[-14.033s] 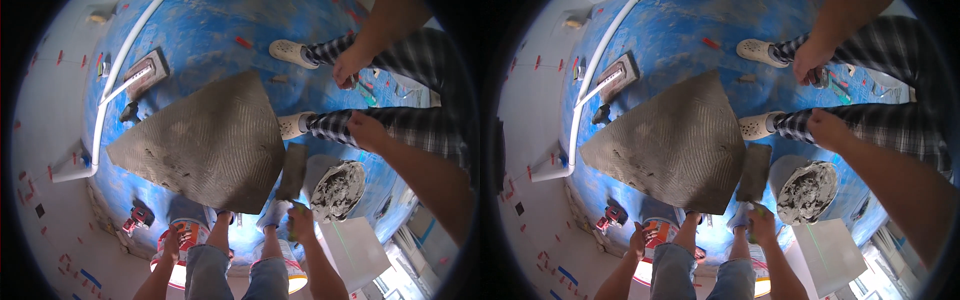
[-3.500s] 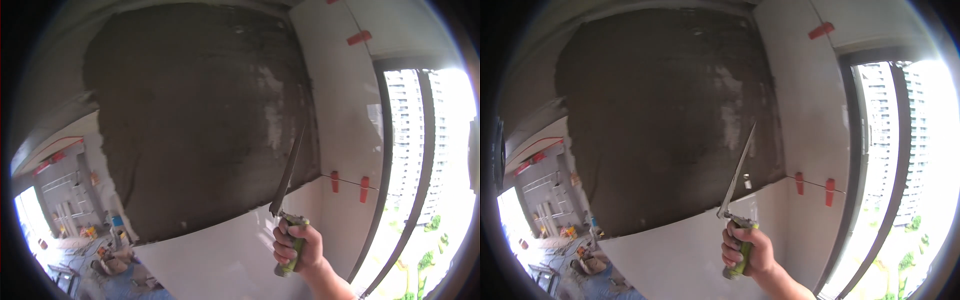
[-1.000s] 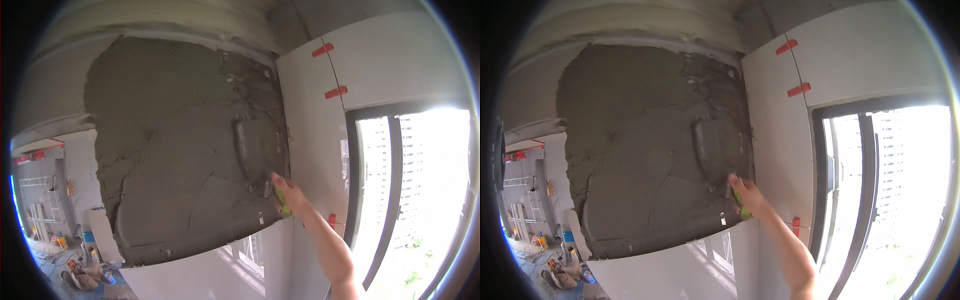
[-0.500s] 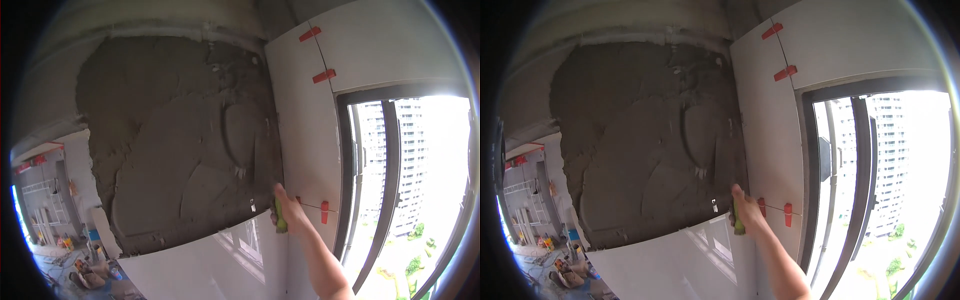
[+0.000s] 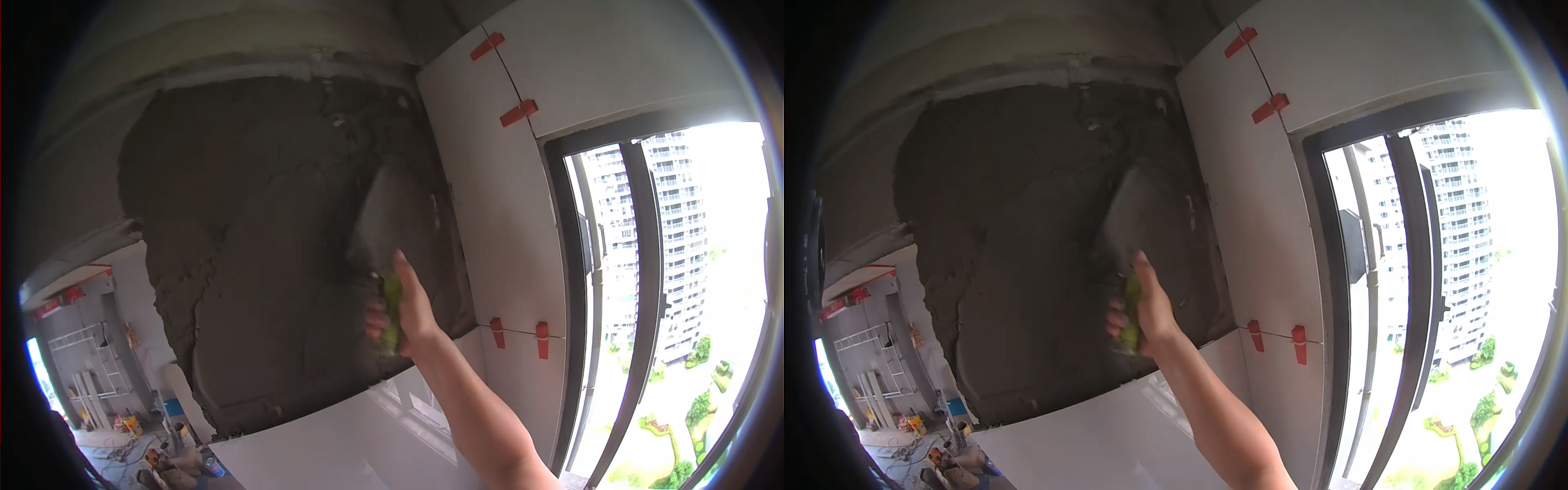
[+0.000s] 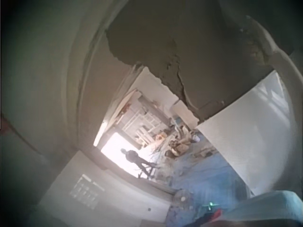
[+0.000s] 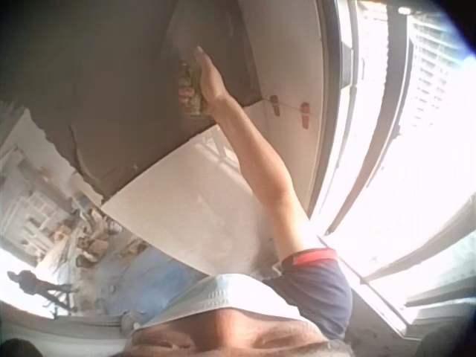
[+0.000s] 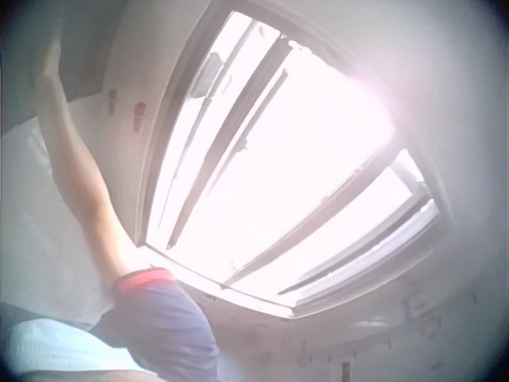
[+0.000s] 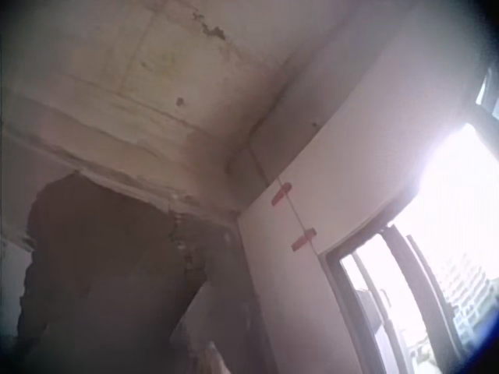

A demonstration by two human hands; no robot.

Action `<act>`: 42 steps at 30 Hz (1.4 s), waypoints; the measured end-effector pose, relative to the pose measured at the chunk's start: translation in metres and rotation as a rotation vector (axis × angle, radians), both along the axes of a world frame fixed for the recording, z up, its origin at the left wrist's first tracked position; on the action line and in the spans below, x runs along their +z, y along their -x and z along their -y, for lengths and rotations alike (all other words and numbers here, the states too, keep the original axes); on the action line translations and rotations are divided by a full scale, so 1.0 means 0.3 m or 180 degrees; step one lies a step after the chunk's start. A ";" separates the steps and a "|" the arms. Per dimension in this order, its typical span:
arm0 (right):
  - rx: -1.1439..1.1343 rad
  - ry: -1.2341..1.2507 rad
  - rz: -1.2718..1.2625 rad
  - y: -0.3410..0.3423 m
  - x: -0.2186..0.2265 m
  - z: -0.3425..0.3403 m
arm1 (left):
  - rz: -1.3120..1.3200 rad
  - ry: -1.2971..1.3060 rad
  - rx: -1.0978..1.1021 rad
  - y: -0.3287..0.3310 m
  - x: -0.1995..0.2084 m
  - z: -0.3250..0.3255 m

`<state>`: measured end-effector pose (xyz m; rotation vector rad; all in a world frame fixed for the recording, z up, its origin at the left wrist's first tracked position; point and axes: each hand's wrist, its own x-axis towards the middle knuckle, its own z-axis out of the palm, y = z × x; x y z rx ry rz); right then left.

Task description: The person spreads mortar onto a wall using a trowel and then scoops more mortar from a bucket onto a tile to spread it across the back.

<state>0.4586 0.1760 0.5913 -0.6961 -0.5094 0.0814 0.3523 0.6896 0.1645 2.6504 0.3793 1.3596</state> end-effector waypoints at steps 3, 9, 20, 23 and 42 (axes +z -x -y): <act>0.0325 0.0107 0.0321 0.027 0.096 -0.030 | 0.0060 -0.0118 -0.0099 -0.080 0.053 0.012; 0.1044 0.1488 0.1047 0.079 0.095 0.058 | 0.0268 -0.0316 -0.0048 -0.124 0.164 -0.015; -0.2539 0.1060 0.0530 0.049 0.177 0.420 | 0.0472 -0.0451 -0.0042 -0.249 0.215 -0.026; -0.2382 0.1169 0.0390 -0.036 0.182 0.465 | 0.0493 -0.0479 -0.0062 -0.307 0.215 -0.029; -0.1523 0.0718 0.0756 -0.123 0.576 0.206 | 0.0656 -0.0325 -0.0013 -0.653 0.033 -0.171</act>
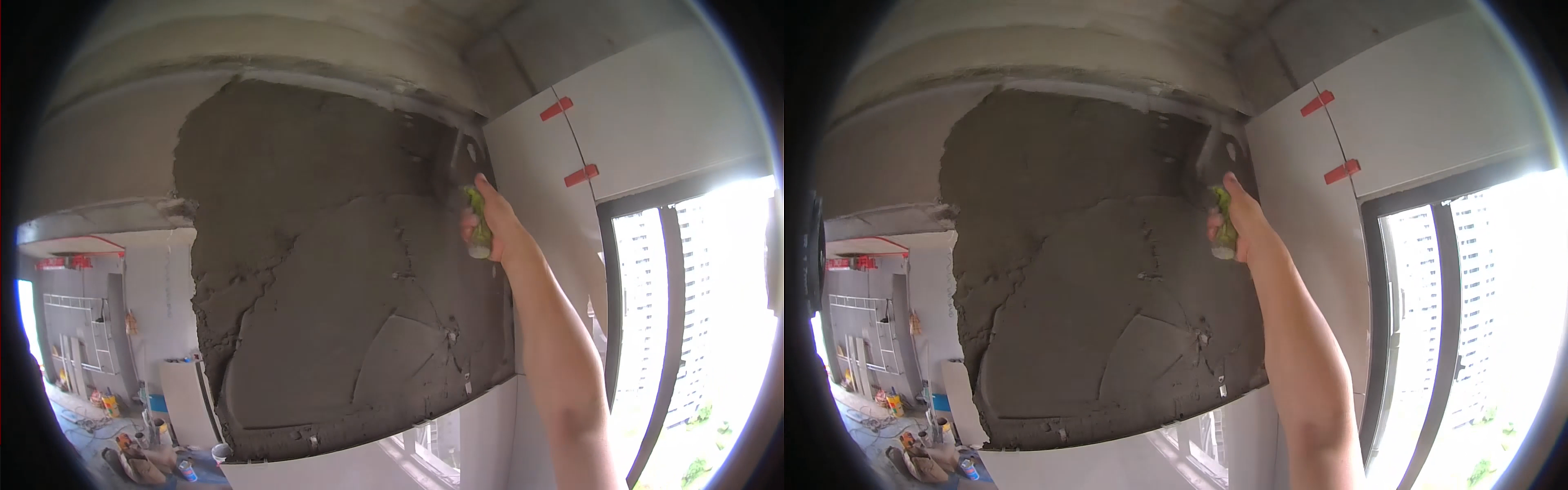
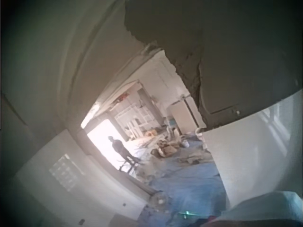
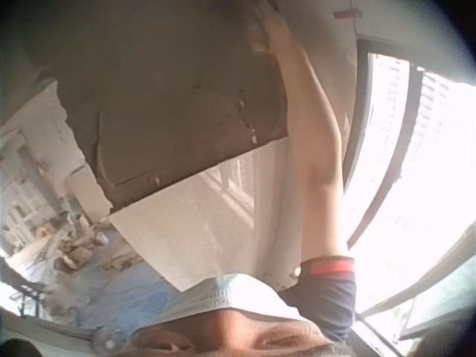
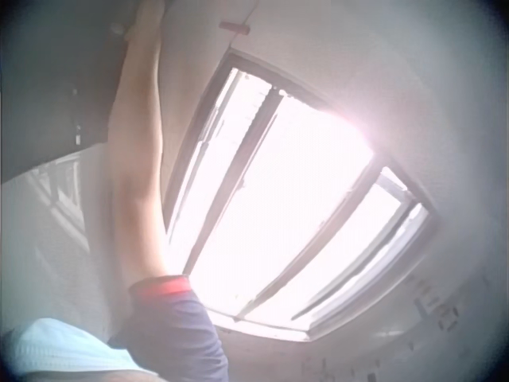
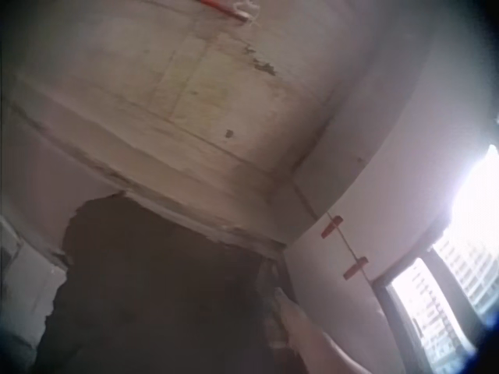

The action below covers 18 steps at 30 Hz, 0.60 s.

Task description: The person spreads mortar onto a wall using a trowel and then scoops more mortar from a bucket onto a tile to spread it across the back.

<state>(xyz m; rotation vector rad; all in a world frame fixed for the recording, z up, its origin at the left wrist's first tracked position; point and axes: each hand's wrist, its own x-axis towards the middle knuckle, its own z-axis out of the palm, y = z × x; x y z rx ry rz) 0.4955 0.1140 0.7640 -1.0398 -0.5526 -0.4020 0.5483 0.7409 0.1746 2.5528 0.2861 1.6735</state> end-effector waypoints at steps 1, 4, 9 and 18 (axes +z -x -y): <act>-0.0017 0.0128 0.0079 0.015 0.025 -0.019 | 0.0014 -0.0003 -0.0005 -0.017 -0.001 -0.001; -0.0048 0.0323 0.0132 0.055 0.061 -0.106 | 0.0054 -0.0016 -0.0014 -0.066 -0.004 -0.003; -0.0179 0.0692 0.0197 0.165 0.028 -0.290 | 0.0099 -0.0009 -0.0007 -0.092 -0.016 0.003; 0.2539 0.1039 0.0161 0.270 -0.398 -0.606 | -0.0073 0.0637 0.0737 0.357 -0.378 0.073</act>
